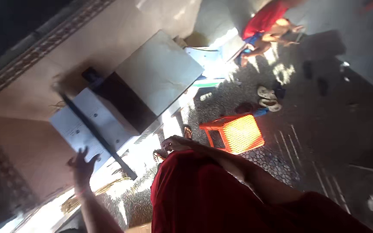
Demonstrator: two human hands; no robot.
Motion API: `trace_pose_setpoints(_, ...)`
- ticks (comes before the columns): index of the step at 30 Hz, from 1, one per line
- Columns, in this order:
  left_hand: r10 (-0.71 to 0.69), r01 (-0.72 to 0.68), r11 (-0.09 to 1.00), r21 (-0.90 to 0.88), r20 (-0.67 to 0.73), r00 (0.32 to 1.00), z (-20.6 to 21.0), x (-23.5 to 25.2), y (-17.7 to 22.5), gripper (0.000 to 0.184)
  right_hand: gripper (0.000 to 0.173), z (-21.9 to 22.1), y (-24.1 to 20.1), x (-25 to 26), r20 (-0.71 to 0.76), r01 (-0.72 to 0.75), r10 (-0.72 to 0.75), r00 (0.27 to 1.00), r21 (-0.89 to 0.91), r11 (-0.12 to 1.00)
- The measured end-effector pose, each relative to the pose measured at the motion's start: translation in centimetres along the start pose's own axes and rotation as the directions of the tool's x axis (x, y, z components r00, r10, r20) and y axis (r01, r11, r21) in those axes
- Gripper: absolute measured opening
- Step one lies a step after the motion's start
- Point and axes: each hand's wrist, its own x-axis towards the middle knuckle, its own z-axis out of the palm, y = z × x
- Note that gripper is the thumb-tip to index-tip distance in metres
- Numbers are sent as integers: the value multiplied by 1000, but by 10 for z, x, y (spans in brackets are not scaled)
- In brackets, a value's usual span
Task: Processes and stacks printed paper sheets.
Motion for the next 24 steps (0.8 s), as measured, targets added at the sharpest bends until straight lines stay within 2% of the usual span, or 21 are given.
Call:
trace_pose_setpoints(2, 10, -31, 997, -75, -271, 962, -1, -21, 19, 60, 34, -32, 26, -29, -65, -20, 17, 998, -39, 999)
trace_pose_setpoints(4, -42, -15, 993, -113, -481, 875, 2, -44, 64, 54, 34, -61, 59, -59, -133, -69, 66, 989, -21, 997)
trace_pose_setpoints(6, -106, 2, 982, -187, -549, 829, 17, -59, 119, 49, 35, -93, 90, -79, -193, -174, 174, 966, 21, 985)
trace_pose_setpoints(7, -112, -24, 969, -244, -527, 842, 28, -64, 147, 48, 35, -107, 103, -88, -218, -224, 228, 949, 41, 974)
trace_pose_setpoints(9, -99, -23, 955, -295, -391, 915, 56, -67, 201, 43, 35, -131, 121, -102, -247, -288, 300, 921, 85, 954)
trace_pose_setpoints(11, -87, 58, 964, -260, -100, 991, 86, -66, 239, 42, 35, -154, 132, -105, -222, -311, 329, 918, 113, 944)
trace_pose_setpoints(12, -47, 54, 971, -235, 33, 998, 102, -64, 249, 41, 35, -164, 134, -103, -202, -319, 338, 919, 125, 940)
trace_pose_setpoints(15, 54, 35, 968, -249, 341, 939, 150, -63, 257, 46, 36, -193, 140, -90, -184, -325, 334, 924, 76, 943)
trace_pose_setpoints(17, 42, 75, 974, -215, 494, 869, 172, -63, 257, 48, 36, -208, 135, -82, -219, -330, 337, 916, 69, 941)
trace_pose_setpoints(21, -32, 133, 986, -98, 679, 733, 197, -57, 242, 46, 37, -222, 108, -77, -302, -327, 339, 891, 93, 941)
trace_pose_setpoints(24, -45, 141, 987, -80, 702, 711, 221, -48, 221, 44, 37, -220, 103, -74, -338, -335, 344, 876, 87, 938)
